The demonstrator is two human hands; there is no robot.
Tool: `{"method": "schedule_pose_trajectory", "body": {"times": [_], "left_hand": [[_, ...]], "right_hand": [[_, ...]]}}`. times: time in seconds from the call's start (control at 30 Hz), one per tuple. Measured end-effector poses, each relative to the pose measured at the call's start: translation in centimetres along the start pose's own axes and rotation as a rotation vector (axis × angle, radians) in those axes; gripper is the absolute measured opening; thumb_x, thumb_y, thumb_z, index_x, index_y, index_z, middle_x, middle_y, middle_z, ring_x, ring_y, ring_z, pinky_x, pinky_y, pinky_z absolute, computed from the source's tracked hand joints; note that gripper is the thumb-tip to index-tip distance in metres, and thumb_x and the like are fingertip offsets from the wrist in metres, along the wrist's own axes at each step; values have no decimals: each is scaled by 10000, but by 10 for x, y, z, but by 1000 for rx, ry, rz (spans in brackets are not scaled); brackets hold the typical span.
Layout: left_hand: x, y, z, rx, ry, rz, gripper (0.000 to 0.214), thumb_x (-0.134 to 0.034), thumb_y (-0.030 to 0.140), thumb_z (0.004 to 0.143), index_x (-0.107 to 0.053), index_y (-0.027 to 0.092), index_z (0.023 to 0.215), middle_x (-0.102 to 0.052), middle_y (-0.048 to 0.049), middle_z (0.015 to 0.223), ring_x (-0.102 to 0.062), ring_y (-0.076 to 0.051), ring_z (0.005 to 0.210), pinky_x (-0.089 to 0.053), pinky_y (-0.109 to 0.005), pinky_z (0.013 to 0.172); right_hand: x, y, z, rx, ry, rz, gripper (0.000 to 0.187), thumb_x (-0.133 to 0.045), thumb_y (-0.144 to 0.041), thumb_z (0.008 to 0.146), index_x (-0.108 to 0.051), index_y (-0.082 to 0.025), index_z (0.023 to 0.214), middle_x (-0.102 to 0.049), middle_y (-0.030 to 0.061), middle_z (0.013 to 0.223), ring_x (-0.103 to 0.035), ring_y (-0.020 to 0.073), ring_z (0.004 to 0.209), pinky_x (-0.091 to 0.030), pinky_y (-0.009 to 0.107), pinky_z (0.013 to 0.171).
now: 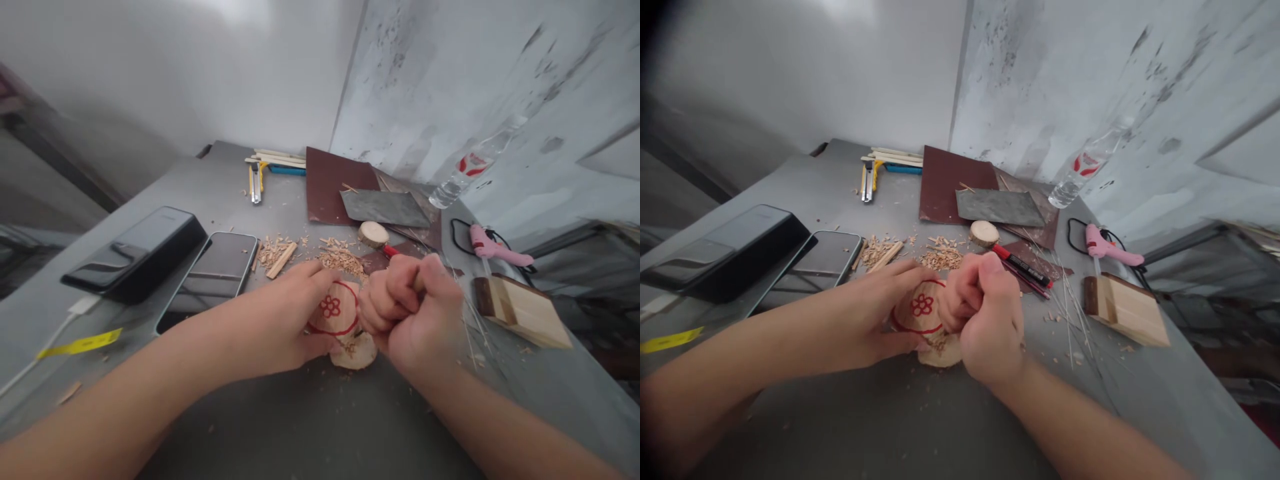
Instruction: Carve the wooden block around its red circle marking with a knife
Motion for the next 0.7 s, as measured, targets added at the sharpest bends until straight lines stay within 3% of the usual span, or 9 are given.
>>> {"method": "schedule_pose_trajectory", "body": {"times": [0.17, 0.23, 0.33, 0.43, 0.53, 0.6, 0.7], "left_hand": [[2, -2, 2, -60, -27, -37, 390, -754, 323, 872, -589, 256, 1218, -595, -54, 1246, -569, -273, 1206, -508, -426, 1003], [2, -2, 3, -75, -21, -77, 457, -768, 308, 856, -571, 273, 1267, -593, -45, 1275, -569, -265, 1220, -513, -406, 1002], [1, -2, 3, -61, -21, -76, 383, -757, 322, 861, -588, 265, 1200, -598, -43, 1212, -593, -255, 1142, -527, -402, 948], [-1, -3, 2, -8, -24, 1, 328, -745, 373, 865, -591, 243, 1124, -590, -53, 1155, -600, -263, 1075, -524, -432, 914], [-1, -3, 1, 20, -15, 35, 442, -755, 414, 854, -561, 245, 1214, -575, -64, 1231, -596, -282, 1136, -509, -462, 965], [-1, -3, 1, 16, -13, 32, 446, -747, 417, 866, -553, 247, 1230, -572, -67, 1259, -595, -284, 1161, -504, -461, 983], [0, -2, 1, -9, -23, 15, 382, -741, 395, 877, -574, 249, 1188, -584, -63, 1248, -590, -283, 1178, -506, -443, 984]], "right_hand": [[5, 9, 13, -138, -338, 116, 608, -587, -539, 985, -282, -214, 571, -209, -88, 485, -99, 61, 382, -149, 178, 364], [3, 11, 16, -145, -408, 126, 604, -560, -546, 1008, -307, -215, 571, -226, -93, 482, -119, 52, 361, -167, 164, 350], [-1, 10, 14, -101, -348, 70, 617, -599, -557, 991, -328, -211, 558, -249, -93, 476, -149, 48, 361, -194, 166, 349], [-2, 6, 2, 20, -82, -2, 625, -627, -521, 970, -308, -211, 531, -229, -83, 471, -146, 60, 379, -189, 194, 356], [0, 2, -12, 152, 124, -47, 641, -623, -511, 974, -292, -207, 517, -198, -72, 481, -146, 74, 399, -174, 226, 376], [2, 2, -14, 161, 109, -58, 643, -617, -526, 979, -296, -204, 525, -201, -70, 486, -146, 75, 407, -169, 232, 384], [3, 6, -4, 47, -117, 30, 610, -592, -522, 996, -299, -213, 560, -208, -85, 488, -121, 66, 395, -158, 211, 372]]}}
Point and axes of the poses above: each hand's wrist, its own z-axis towards the middle knuckle, its own x-axis out of the back of the hand, y = z × x, the point moved 3 cm from there along z, towards the middle knuckle
